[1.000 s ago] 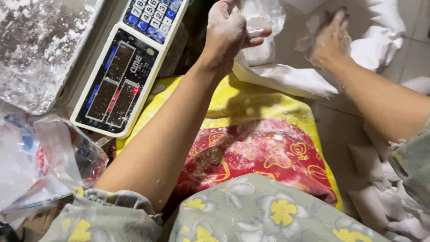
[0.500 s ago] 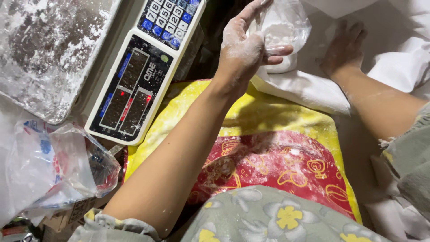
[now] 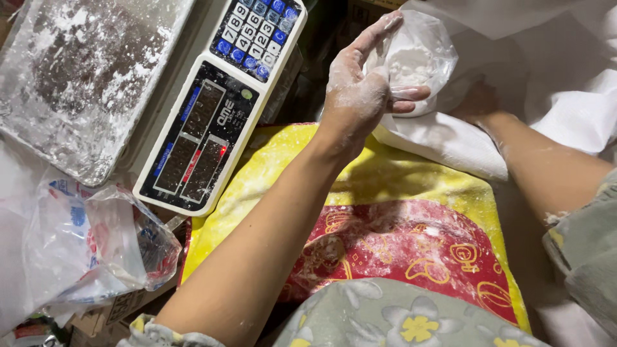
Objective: The person scoops white powder from a large sack into small plastic bags using a blue scoop. They place each bag on a digital scale to measure the weight, adjusting the contents as needed, then tie the bags and set them aside.
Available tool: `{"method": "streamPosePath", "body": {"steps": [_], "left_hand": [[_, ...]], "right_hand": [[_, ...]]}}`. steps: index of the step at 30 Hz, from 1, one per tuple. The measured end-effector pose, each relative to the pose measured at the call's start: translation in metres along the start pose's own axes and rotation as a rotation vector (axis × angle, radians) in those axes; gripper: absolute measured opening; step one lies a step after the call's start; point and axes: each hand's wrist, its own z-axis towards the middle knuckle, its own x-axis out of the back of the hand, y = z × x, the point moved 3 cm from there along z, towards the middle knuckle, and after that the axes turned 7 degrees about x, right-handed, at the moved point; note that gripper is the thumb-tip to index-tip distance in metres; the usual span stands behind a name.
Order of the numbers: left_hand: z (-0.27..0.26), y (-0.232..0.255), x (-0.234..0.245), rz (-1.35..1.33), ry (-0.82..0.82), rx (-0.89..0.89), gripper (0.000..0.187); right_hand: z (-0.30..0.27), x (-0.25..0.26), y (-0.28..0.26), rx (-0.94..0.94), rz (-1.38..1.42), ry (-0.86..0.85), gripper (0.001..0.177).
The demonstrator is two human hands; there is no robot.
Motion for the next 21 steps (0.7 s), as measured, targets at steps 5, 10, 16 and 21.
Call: {"method": "streamPosePath", "body": {"steps": [5, 10, 16, 21], "left_hand": [[-0.002, -0.001, 0.002, -0.033, 0.004, -0.031, 0.077], [-0.002, -0.005, 0.007, 0.056, 0.044, -0.026, 0.076], [-0.008, -0.009, 0.011, 0.042, 0.027, -0.052, 0.073], [-0.013, -0.007, 0.011, 0.045, 0.018, -0.081, 0.075]], "right_hand": [[-0.002, 0.0, 0.0, -0.027, 0.097, -0.035, 0.098], [-0.01, -0.003, 0.013, -0.045, 0.199, -0.068, 0.089], [-0.014, 0.025, 0.026, -0.051, 0.38, -0.084, 0.078], [-0.019, 0.076, 0.045, -0.069, 0.561, -0.103, 0.069]]}}
